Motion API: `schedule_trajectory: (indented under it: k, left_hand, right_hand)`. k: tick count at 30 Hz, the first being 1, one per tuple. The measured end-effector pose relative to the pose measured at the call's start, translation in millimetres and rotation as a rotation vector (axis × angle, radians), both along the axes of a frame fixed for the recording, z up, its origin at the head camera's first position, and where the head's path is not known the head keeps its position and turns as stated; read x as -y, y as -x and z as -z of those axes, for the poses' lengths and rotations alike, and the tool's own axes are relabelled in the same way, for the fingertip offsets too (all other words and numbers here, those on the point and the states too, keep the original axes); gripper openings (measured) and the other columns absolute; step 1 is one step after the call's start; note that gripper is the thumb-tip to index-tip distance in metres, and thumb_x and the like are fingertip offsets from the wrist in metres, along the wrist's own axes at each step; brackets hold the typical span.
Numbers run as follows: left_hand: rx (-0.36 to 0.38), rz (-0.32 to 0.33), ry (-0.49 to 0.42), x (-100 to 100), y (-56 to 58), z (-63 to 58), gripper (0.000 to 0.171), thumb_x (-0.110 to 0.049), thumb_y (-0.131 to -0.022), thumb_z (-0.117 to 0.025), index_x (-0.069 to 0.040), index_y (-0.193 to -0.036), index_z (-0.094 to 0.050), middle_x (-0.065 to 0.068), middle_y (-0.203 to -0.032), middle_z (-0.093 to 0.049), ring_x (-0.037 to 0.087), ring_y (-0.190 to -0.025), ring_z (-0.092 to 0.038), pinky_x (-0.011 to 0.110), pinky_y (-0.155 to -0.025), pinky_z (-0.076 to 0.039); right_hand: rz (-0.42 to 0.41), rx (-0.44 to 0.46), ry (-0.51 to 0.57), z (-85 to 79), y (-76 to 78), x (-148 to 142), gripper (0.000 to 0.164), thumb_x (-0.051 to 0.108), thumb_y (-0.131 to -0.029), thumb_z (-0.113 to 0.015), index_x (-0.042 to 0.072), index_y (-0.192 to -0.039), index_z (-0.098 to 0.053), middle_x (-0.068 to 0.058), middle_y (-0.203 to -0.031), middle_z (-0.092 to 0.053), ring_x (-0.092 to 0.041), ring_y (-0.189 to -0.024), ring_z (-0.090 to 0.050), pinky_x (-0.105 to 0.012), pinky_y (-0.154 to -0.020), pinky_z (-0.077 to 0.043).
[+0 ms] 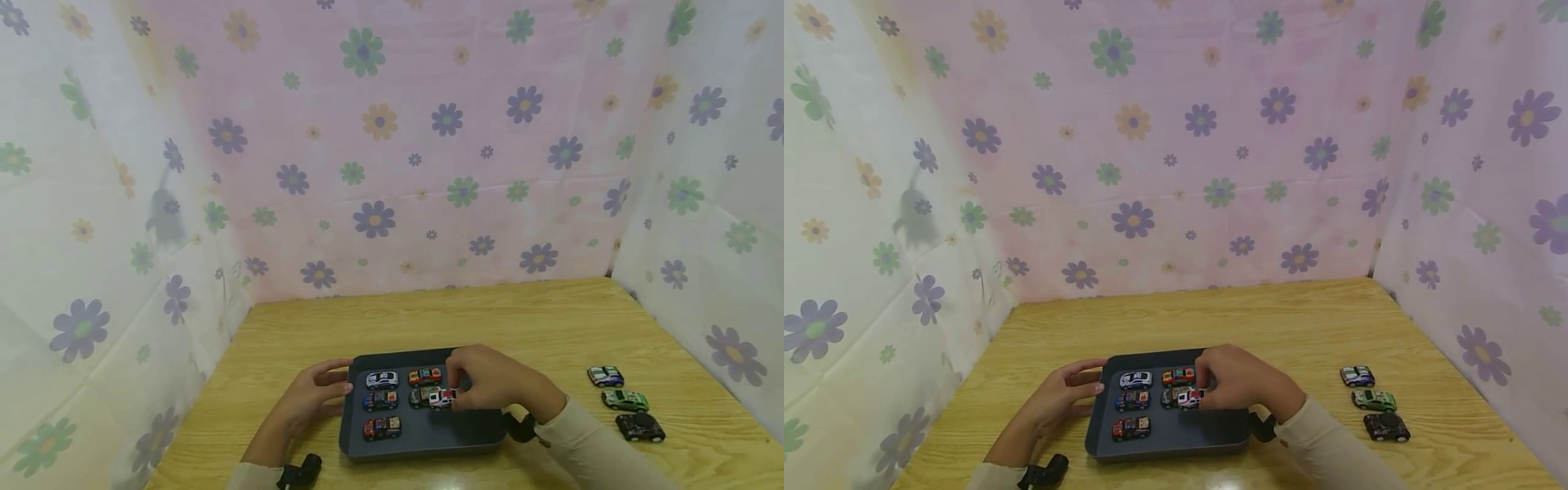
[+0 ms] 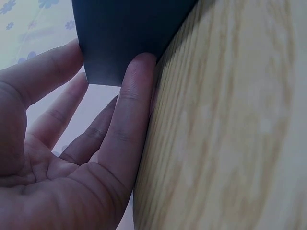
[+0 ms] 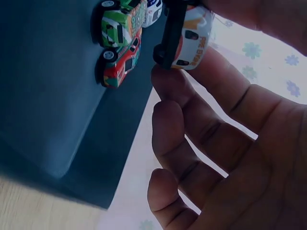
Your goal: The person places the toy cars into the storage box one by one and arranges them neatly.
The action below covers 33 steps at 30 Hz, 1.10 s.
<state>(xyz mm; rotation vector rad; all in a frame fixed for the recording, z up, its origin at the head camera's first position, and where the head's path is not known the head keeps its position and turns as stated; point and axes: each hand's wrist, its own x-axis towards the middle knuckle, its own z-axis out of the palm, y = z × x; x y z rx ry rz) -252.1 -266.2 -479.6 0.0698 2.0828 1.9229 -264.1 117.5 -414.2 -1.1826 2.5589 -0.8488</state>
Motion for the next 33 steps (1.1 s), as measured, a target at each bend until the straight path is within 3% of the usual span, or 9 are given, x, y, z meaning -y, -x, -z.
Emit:
schedule_trajectory:
  k: [18, 33]
  left_hand:
    - [0.013, -0.005, -0.017, 2.2, 2.5, 2.6, 0.061, -0.012, -0.094, -0.077, -0.012, -0.151, -0.053, 0.03, -0.154, -0.047, 0.032, -0.124, -0.065, 0.051, -0.09, -0.062]
    - [0.01, -0.009, -0.004, 1.5, 2.3, 1.7, 0.06, -0.012, -0.094, -0.077, -0.013, -0.151, -0.054, 0.03, -0.154, -0.047, 0.032, -0.125, -0.064, 0.05, -0.09, -0.062]
  right_hand:
    - [-0.069, 0.075, -0.084, -1.9, 4.4, 20.2, 0.022, 0.024, -0.082, -0.089, 0.025, -0.089, -0.068, 0.012, -0.088, -0.063, -0.002, -0.069, -0.059, -0.022, -0.062, -0.052]
    - [-0.108, 0.059, -0.191, -1.1, 2.6, 33.2, 0.022, 0.023, -0.08, -0.091, 0.025, -0.081, -0.069, 0.016, -0.075, -0.063, -0.001, -0.062, -0.055, -0.02, -0.056, -0.047]
